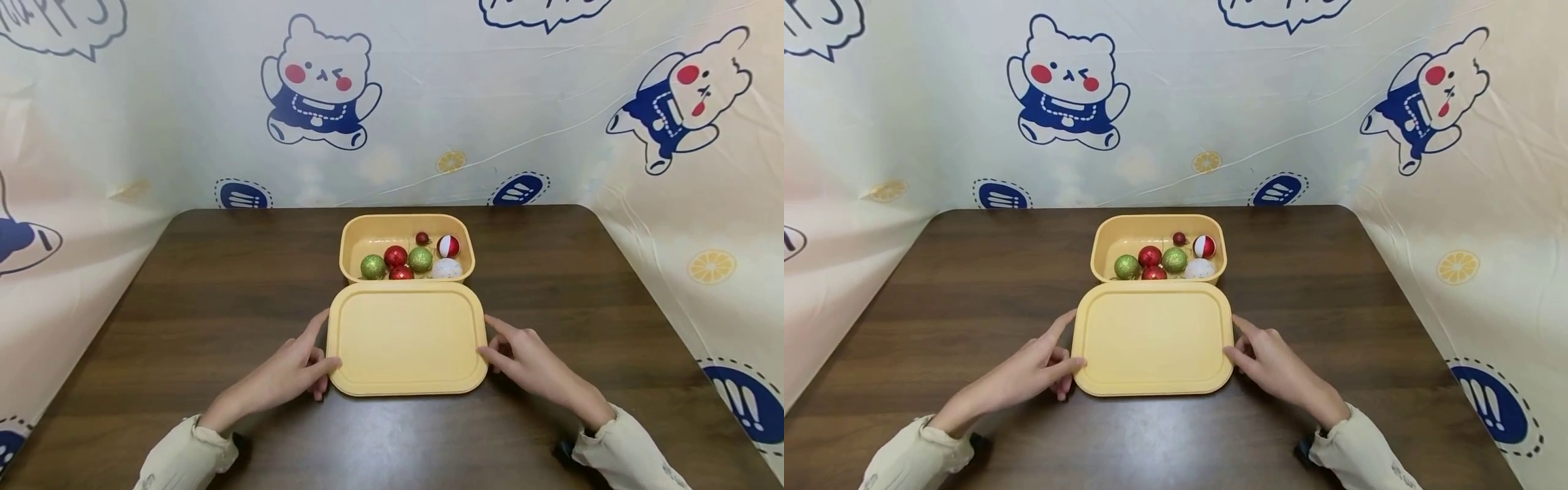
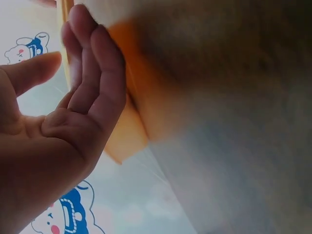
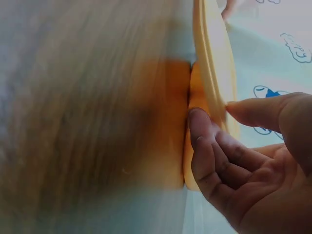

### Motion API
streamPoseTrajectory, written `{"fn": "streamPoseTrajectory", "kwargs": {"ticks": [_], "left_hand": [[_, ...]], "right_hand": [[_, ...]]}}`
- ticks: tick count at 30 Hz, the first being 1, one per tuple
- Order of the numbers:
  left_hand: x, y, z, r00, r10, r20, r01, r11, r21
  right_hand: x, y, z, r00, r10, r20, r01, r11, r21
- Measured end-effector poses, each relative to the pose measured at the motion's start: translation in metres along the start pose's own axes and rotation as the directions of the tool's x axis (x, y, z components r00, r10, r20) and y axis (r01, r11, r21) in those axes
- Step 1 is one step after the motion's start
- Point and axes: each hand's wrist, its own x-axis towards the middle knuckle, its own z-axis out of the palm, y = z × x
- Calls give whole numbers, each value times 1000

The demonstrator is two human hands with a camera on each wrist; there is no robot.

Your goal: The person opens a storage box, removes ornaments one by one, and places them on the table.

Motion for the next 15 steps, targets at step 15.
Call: {"fn": "streamPoseTrajectory", "kwargs": {"ticks": [15], "left_hand": [[13,-1,-2,995,-10,96,9,1000,18]], "right_hand": [[13,6,-2,993,36,111,-32,999,-36]]}}
